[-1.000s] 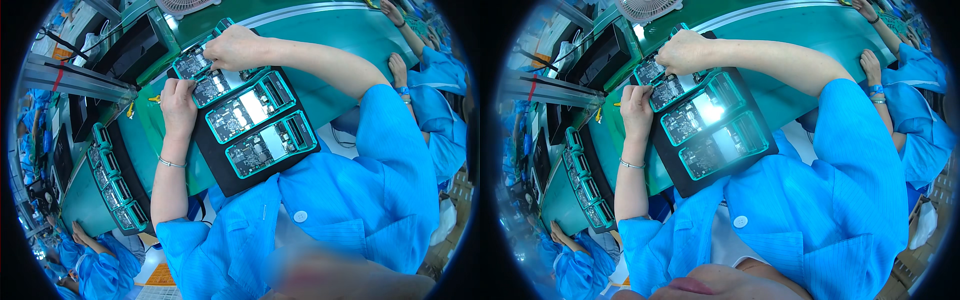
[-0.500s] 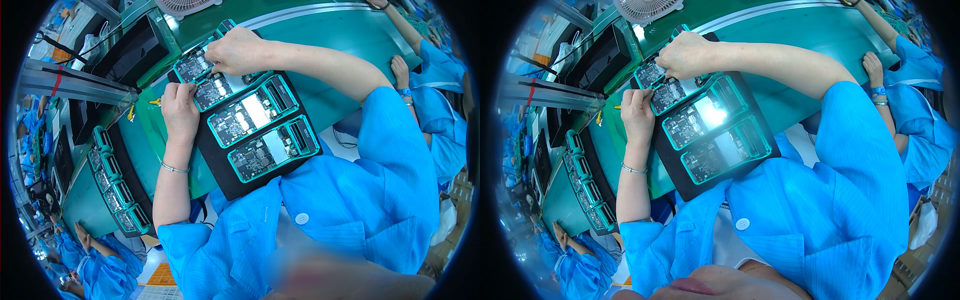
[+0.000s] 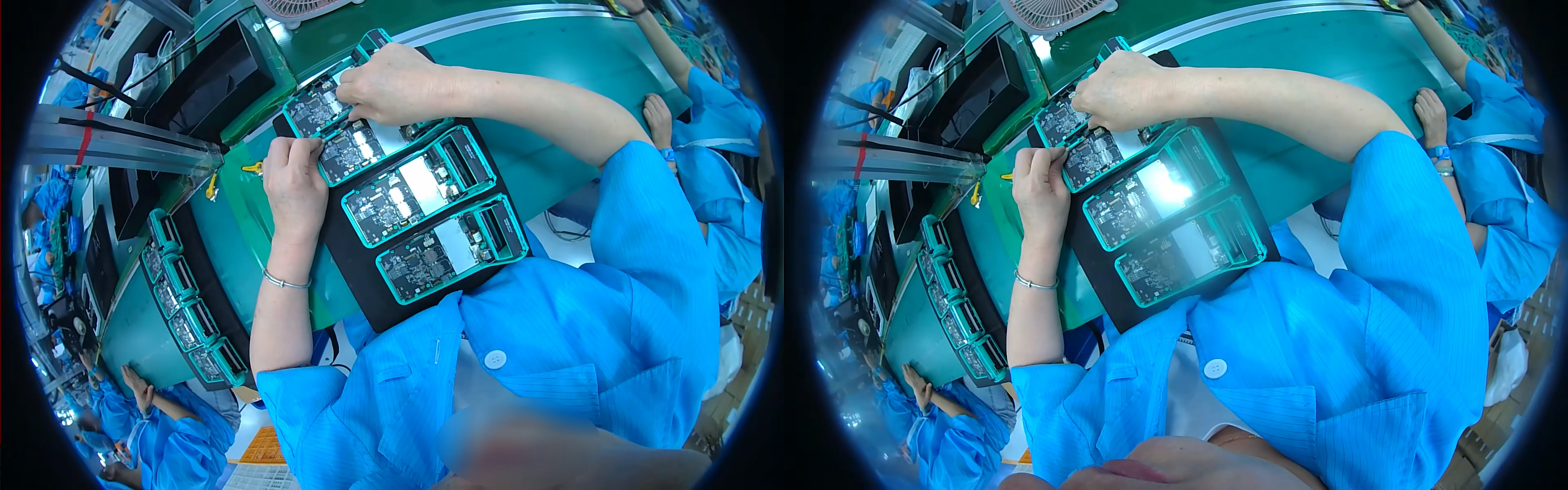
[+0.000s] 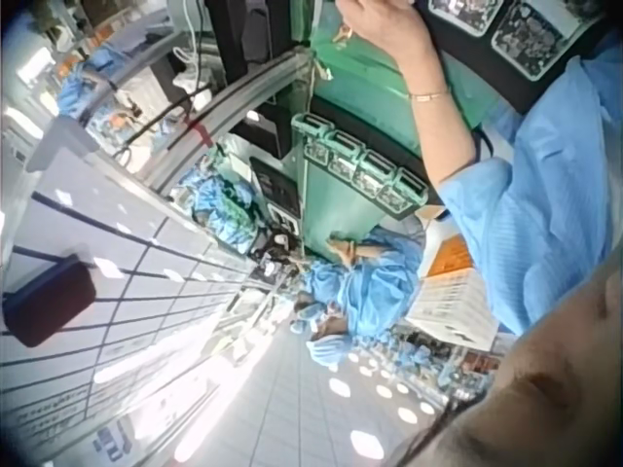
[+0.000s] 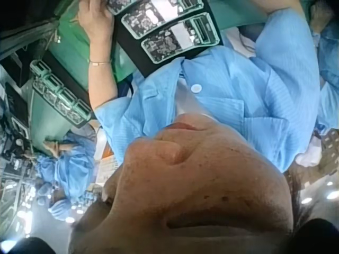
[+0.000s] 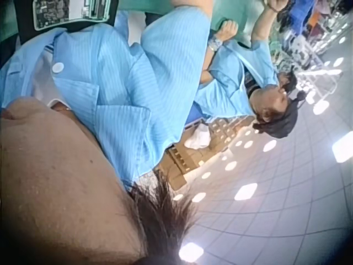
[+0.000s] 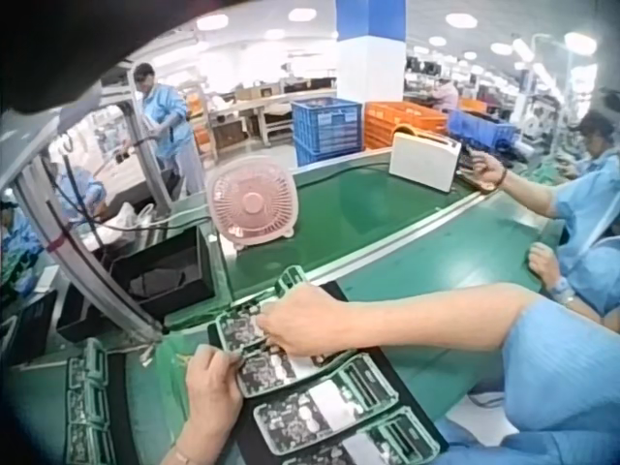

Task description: The person assembles phone components by connecting parts onto circuit boards on a tray using tweezers and fingers, then slides the tray down the assembly line.

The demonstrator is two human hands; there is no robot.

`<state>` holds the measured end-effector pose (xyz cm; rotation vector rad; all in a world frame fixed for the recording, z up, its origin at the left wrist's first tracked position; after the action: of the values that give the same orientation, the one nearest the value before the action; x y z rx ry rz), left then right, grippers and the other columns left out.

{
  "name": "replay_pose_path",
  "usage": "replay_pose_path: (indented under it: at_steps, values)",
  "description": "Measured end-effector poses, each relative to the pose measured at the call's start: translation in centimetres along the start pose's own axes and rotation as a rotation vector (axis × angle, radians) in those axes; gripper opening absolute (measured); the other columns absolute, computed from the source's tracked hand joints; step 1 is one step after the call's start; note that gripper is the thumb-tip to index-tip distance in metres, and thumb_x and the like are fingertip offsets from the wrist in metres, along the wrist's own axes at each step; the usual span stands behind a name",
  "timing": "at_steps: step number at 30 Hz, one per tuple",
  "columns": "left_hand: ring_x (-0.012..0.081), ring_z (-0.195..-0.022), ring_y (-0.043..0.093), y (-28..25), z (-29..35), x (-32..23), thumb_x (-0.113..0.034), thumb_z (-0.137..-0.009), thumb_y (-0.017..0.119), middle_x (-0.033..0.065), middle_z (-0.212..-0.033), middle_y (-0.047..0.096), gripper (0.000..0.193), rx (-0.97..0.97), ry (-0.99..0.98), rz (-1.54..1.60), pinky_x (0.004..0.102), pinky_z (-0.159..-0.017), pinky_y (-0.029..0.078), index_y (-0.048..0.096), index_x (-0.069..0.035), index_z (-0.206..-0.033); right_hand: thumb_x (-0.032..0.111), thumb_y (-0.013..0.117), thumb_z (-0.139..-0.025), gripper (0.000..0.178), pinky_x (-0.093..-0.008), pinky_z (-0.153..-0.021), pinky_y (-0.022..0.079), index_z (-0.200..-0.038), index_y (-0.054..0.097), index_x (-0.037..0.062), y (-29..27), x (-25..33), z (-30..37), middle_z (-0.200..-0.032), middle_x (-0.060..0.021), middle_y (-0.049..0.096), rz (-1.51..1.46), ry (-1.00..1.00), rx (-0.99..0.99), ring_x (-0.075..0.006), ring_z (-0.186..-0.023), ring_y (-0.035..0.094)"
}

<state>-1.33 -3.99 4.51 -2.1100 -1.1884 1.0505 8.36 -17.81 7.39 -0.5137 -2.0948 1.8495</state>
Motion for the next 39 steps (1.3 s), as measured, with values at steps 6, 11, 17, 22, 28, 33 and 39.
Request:
replay_pose_path:
  at_steps: [6, 11, 17, 22, 28, 33, 39]
  values:
    - [0.0282, -0.078, 0.059, 0.1, 0.1, 0.1, 0.003, -0.080, 0.072, 0.0089, -0.085, 0.057, 0.013, 0.000, 0.010, 0.007, 0.0401, -0.069, 0.046, 0.067, -0.006, -0.089, 0.032, 0.071, -0.088, 0.024, -0.0379, -0.066, 0.058, -0.095, 0.071, 0.0092, 0.1, 0.1, 0.0, -0.089, -0.0065, 0.069, 0.028, 0.004, -0.004, -0.0248, -0.080, 0.073]
    - [0.0282, -0.078, 0.058, 0.1, 0.0, 0.1, 0.003, -0.080, 0.072, 0.0087, -0.085, 0.057, 0.014, 0.004, 0.017, 0.002, 0.0400, -0.069, 0.046, 0.067, -0.006, -0.089, 0.031, 0.072, -0.088, 0.023, -0.0376, -0.066, 0.058, -0.095, 0.072, 0.0097, 0.1, 0.1, -0.1, -0.091, -0.0058, 0.069, 0.016, 0.007, 0.018, -0.0245, -0.080, 0.072]
    - [0.0288, -0.078, 0.058, 0.2, 0.0, 0.2, 0.003, -0.080, 0.072, 0.0085, -0.087, 0.057, 0.014, 0.005, 0.032, -0.013, 0.0402, -0.070, 0.047, 0.067, -0.006, -0.090, 0.028, 0.072, -0.086, 0.019, -0.0429, -0.074, 0.058, -0.091, 0.072, 0.0091, -0.3, 0.0, -0.2, -0.090, -0.0068, 0.072, -0.055, 0.035, 0.041, -0.0284, -0.087, 0.072]
    - [0.0295, -0.079, 0.057, 0.3, -0.1, 0.3, 0.002, -0.079, 0.072, 0.0094, -0.085, 0.056, 0.013, 0.018, 0.079, -0.026, 0.0402, -0.070, 0.046, 0.066, -0.006, -0.088, 0.029, 0.072, -0.087, 0.022, -0.0398, -0.070, 0.057, -0.094, 0.071, 0.0090, -0.1, 0.1, -0.3, -0.090, -0.0058, 0.069, -0.012, 0.007, 0.053, -0.0249, -0.084, 0.072]
    - [0.0296, -0.076, 0.055, 0.4, -0.9, 0.8, 0.000, -0.079, 0.071, 0.0095, -0.081, 0.051, 0.010, 0.128, 0.140, 0.007, 0.0403, -0.068, 0.045, 0.065, -0.005, -0.085, 0.029, 0.072, -0.087, 0.021, -0.0410, -0.071, 0.057, -0.091, 0.071, 0.0087, -0.1, 0.1, -0.2, -0.088, -0.0057, 0.069, -0.008, -0.007, 0.029, -0.0265, -0.083, 0.072]
    - [0.0298, -0.075, 0.054, 0.3, -0.8, 0.9, -0.001, -0.079, 0.071, 0.0095, -0.080, 0.051, 0.008, 0.103, 0.168, 0.053, 0.0407, -0.068, 0.045, 0.064, -0.004, -0.083, 0.030, 0.072, -0.086, 0.021, -0.0424, -0.072, 0.056, -0.089, 0.070, 0.0085, -0.2, 0.1, -0.3, -0.088, -0.0057, 0.069, -0.019, -0.005, 0.024, -0.0282, -0.083, 0.071]
    - [0.0309, -0.077, 0.056, 0.2, -1.0, 1.2, 0.000, -0.080, 0.070, 0.0103, -0.081, 0.053, 0.008, 0.143, 0.167, 0.090, 0.0412, -0.069, 0.046, 0.065, -0.004, -0.083, 0.031, 0.072, -0.085, 0.023, -0.0441, -0.072, 0.056, -0.088, 0.069, 0.0090, -0.2, 0.2, -0.4, -0.087, -0.0066, 0.069, -0.010, -0.017, 0.045, -0.0296, -0.084, 0.071]
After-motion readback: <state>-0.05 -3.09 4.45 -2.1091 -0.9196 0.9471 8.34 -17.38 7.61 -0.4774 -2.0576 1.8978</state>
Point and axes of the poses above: each hand's wrist, its own z-axis away from the middle knuckle, its own y-axis out of the palm, x = y × z, the point moved 6 cm from there along -z, towards the middle knuckle
